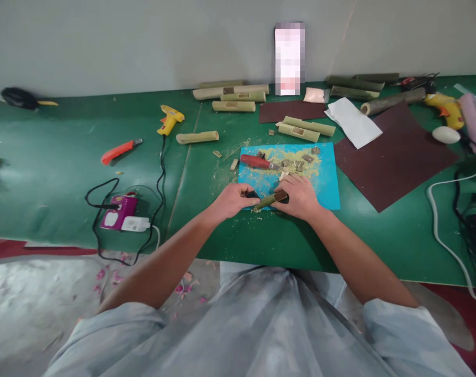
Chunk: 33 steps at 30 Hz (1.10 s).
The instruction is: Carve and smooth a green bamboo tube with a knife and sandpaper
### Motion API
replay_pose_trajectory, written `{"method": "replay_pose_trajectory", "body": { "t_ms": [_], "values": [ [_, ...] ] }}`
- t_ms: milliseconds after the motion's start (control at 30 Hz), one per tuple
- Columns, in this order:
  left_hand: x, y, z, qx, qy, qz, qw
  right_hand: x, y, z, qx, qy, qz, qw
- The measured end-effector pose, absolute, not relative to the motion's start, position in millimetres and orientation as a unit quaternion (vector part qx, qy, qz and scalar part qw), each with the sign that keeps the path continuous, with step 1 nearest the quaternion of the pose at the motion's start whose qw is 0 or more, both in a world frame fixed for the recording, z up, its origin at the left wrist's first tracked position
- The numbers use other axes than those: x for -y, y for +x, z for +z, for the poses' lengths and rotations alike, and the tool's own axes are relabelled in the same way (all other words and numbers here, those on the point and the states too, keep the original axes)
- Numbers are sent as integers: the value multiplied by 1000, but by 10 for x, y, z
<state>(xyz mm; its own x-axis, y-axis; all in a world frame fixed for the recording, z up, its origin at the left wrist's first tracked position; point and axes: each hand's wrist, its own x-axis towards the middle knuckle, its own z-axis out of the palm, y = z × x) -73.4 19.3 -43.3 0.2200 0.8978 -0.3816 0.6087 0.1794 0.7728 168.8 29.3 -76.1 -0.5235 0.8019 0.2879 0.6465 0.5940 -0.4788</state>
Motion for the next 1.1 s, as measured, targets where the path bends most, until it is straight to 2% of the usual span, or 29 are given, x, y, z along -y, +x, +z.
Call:
{"method": "replay_pose_trajectory", "body": {
  "t_ms": [267,567,933,1100],
  "values": [
    [-254,-693,-421,-608,642,141,446,-292,1686,-766,860,-419,149,248],
    [-251,-532,-459,-587,672,186,412,-298,1674,-762,858,-422,153,250],
    [-248,-745,-358,-584,676,114,434,-287,1679,-769,858,-420,158,250],
    [-288,-702,-396,-589,673,124,431,-290,1676,-769,860,-416,161,247]
  ]
}}
